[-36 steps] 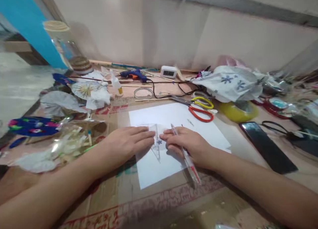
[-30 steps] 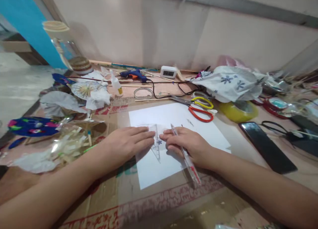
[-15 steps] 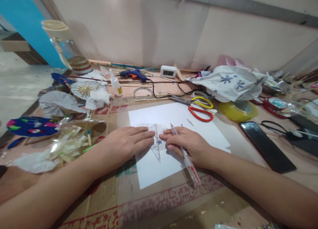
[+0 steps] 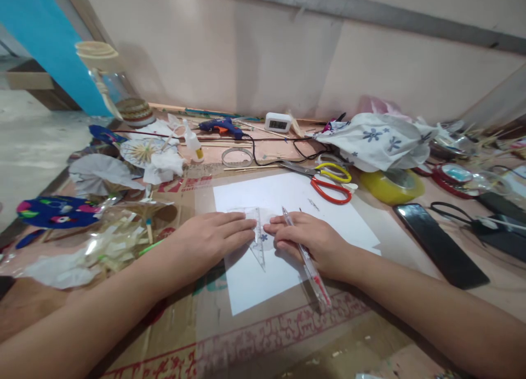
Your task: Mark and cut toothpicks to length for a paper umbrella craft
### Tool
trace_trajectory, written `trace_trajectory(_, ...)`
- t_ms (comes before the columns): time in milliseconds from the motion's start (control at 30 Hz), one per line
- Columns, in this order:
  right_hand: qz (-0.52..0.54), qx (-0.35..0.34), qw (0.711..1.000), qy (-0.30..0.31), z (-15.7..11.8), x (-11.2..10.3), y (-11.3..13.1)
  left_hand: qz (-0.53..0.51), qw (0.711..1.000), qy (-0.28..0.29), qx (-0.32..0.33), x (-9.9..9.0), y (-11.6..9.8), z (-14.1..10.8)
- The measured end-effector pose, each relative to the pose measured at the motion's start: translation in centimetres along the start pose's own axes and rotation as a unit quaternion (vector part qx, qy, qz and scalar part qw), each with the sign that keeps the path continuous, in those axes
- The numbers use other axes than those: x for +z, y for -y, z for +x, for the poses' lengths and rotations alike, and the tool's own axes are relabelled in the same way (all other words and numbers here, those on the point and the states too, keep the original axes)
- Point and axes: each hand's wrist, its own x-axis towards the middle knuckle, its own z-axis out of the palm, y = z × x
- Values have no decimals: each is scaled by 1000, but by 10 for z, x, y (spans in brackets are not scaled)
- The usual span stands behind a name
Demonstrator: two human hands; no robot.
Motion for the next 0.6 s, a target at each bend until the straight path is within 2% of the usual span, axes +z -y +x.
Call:
trace_trajectory(200,-1,1,1000,3,0,1,0,-2,1000,3,0,-2,-1,0)
trace_trajectory(300,10,-2,1000,-30,-2,-2,2,-15,1000,2,-5,-3,-1,1)
trace_trajectory(433,51,83,993,-59,2,-16,13,-23,1000,1,-10,-2,-1,1)
trace_trajectory(600,84,192,977,-29,30,-27,19,-38,999,6,-19,0,0,0)
